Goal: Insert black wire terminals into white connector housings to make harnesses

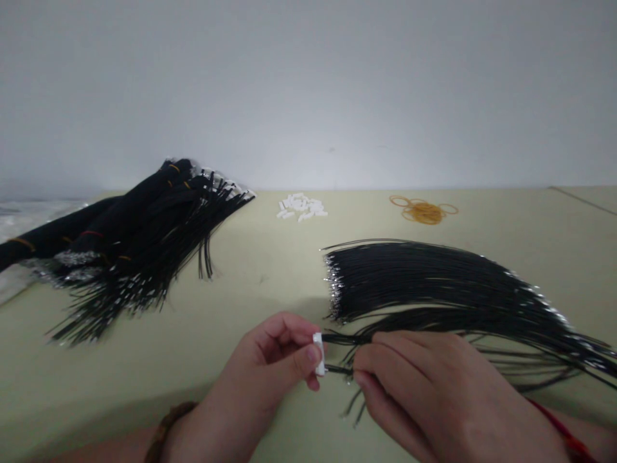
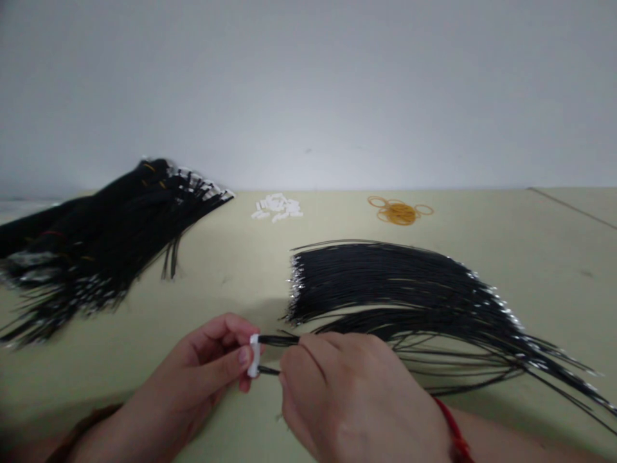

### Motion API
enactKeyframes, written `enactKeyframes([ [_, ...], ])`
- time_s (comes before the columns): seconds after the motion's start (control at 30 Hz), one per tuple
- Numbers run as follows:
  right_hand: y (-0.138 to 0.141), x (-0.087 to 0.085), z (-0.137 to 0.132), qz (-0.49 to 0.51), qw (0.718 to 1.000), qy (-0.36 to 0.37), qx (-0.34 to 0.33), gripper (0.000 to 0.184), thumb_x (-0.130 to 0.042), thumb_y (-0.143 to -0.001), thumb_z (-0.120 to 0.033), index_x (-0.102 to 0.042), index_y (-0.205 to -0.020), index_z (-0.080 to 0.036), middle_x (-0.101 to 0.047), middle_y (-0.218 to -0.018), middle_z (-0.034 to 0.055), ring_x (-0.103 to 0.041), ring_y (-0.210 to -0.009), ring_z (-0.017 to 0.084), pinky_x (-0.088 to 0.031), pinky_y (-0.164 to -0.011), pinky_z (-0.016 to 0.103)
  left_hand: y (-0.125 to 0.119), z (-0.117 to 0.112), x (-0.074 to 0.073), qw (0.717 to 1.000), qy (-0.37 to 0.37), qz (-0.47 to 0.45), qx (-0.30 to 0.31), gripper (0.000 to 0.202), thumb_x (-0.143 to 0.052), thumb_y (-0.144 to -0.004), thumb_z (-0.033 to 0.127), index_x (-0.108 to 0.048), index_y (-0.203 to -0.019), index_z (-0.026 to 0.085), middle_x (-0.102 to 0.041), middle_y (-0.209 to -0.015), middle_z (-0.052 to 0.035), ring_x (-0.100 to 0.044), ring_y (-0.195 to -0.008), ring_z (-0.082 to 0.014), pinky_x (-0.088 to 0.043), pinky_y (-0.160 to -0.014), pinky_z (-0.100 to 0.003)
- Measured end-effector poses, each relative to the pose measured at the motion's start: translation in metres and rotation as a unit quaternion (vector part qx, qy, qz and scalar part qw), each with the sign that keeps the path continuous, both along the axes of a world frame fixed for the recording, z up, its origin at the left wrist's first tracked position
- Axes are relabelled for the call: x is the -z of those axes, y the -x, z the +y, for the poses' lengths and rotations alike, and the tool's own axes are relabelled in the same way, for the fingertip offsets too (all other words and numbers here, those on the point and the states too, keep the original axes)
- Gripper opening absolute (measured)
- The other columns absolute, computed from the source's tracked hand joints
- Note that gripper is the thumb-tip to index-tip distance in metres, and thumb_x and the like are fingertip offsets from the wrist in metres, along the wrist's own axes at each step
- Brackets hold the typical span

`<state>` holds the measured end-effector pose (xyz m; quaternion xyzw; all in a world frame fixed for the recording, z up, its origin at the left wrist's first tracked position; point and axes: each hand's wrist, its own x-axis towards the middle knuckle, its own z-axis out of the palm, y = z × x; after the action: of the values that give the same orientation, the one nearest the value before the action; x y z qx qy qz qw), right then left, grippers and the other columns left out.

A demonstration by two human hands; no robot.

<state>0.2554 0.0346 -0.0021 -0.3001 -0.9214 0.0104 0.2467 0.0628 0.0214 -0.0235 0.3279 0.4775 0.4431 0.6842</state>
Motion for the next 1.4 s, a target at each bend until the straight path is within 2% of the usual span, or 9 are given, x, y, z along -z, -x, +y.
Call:
enactKeyframes([
  [0.17, 0.004, 0.006, 0.002, 0.007, 0.998, 0.061, -0.012, 0.038, -0.029, -0.097, -0.021, -0.054, -0.071, -0.011, -0.044, -0.068, 0.0017, -0.036, -0.063, 0.006, -0.019, -0.060, 0.021, 0.000, -0.001, 0.004, 0.999, -0.007, 0.033, 0.010, 0.009, -0.071, -0.071, 0.018, -0.063, -0.075, 0.015, -0.058, -0.063, 0.0039, -0.052, -0.052, -0.0054, -0.039, -0.051, -0.016],
  [0.4, 0.001, -0.004, 0.011, 0.007, 0.991, 0.134, -0.023, 0.032, -0.033, -0.096, -0.026, -0.057, -0.078, -0.015, -0.048, -0.075, -0.0001, -0.038, -0.069, 0.006, -0.023, -0.065, 0.018, -0.003, 0.001, 0.001, 0.999, -0.006, 0.038, 0.008, 0.010, -0.070, -0.070, 0.015, -0.062, -0.074, 0.013, -0.059, -0.061, 0.0034, -0.053, -0.051, -0.0058, -0.040, -0.052, -0.016],
  [0.6, 0.007, 0.002, 0.005, 0.030, 0.996, 0.077, -0.028, 0.036, -0.032, -0.096, -0.022, -0.056, -0.071, -0.011, -0.046, -0.072, 0.0023, -0.037, -0.069, 0.007, -0.023, -0.065, 0.019, -0.003, 0.000, 0.002, 0.998, 0.002, 0.055, 0.012, 0.011, -0.070, -0.069, 0.016, -0.060, -0.073, 0.013, -0.059, -0.060, 0.0032, -0.053, -0.052, -0.0062, -0.040, -0.052, -0.017],
  [0.8, 0.013, 0.004, 0.002, 0.041, 0.996, 0.071, -0.045, 0.037, -0.030, -0.096, -0.018, -0.056, -0.070, -0.011, -0.046, -0.071, 0.0024, -0.036, -0.068, 0.007, -0.024, -0.067, 0.020, -0.004, 0.000, 0.002, 0.998, 0.002, 0.058, 0.019, 0.011, -0.068, -0.070, 0.016, -0.060, -0.077, 0.013, -0.060, -0.065, 0.0019, -0.053, -0.053, -0.0072, -0.041, -0.052, -0.018],
  [0.9, 0.007, 0.002, 0.016, 0.028, 0.996, 0.076, -0.045, 0.031, -0.033, -0.093, -0.019, -0.057, -0.075, -0.011, -0.047, -0.073, 0.0026, -0.037, -0.069, 0.007, -0.025, -0.068, 0.020, -0.005, 0.000, 0.000, 0.998, 0.007, 0.060, 0.010, 0.013, -0.070, -0.068, 0.015, -0.059, -0.074, 0.012, -0.060, -0.061, 0.0024, -0.053, -0.051, -0.0072, -0.040, -0.051, -0.018],
  [1.03, -0.009, 0.011, 0.050, -0.043, 0.998, 0.030, 0.032, 0.014, -0.046, -0.086, -0.015, -0.060, -0.088, -0.012, -0.049, -0.086, 0.0031, -0.041, -0.083, 0.009, -0.028, -0.078, 0.021, -0.006, 0.000, 0.000, 0.997, -0.006, 0.077, 0.000, 0.008, -0.068, -0.070, 0.015, -0.061, -0.074, 0.013, -0.058, -0.057, 0.0041, -0.053, -0.050, -0.0059, -0.039, -0.052, -0.016],
  [1.13, -0.017, 0.022, 0.067, -0.072, 0.997, 0.027, 0.018, 0.009, -0.052, -0.083, -0.012, -0.060, -0.079, -0.011, -0.049, -0.081, 0.0021, -0.041, -0.080, 0.008, -0.028, -0.076, 0.021, -0.005, 0.001, 0.002, 0.997, -0.010, 0.082, 0.001, 0.007, -0.067, -0.070, 0.014, -0.061, -0.073, 0.013, -0.057, -0.055, 0.0048, -0.052, -0.049, -0.0054, -0.038, -0.050, -0.016],
  [1.27, -0.018, 0.025, 0.069, -0.071, 0.997, 0.007, 0.011, 0.014, -0.048, -0.086, -0.013, -0.058, -0.077, -0.010, -0.048, -0.079, 0.0027, -0.040, -0.079, 0.009, -0.027, -0.075, 0.022, -0.003, 0.001, 0.003, 0.997, -0.009, 0.076, -0.007, 0.009, -0.069, -0.068, 0.013, -0.061, -0.073, 0.014, -0.057, -0.055, 0.0050, -0.052, -0.048, -0.0055, -0.039, -0.049, -0.016],
  [1.4, -0.015, 0.012, 0.060, -0.023, 1.000, -0.005, 0.012, 0.021, -0.037, -0.090, -0.015, -0.054, -0.080, -0.008, -0.047, -0.083, 0.0042, -0.039, -0.079, 0.008, -0.030, -0.075, 0.020, -0.003, 0.001, 0.001, 0.998, -0.003, 0.060, -0.012, 0.010, -0.070, -0.068, 0.016, -0.061, -0.072, 0.014, -0.058, -0.057, 0.0044, -0.053, -0.049, -0.0058, -0.040, -0.051, -0.016],
])
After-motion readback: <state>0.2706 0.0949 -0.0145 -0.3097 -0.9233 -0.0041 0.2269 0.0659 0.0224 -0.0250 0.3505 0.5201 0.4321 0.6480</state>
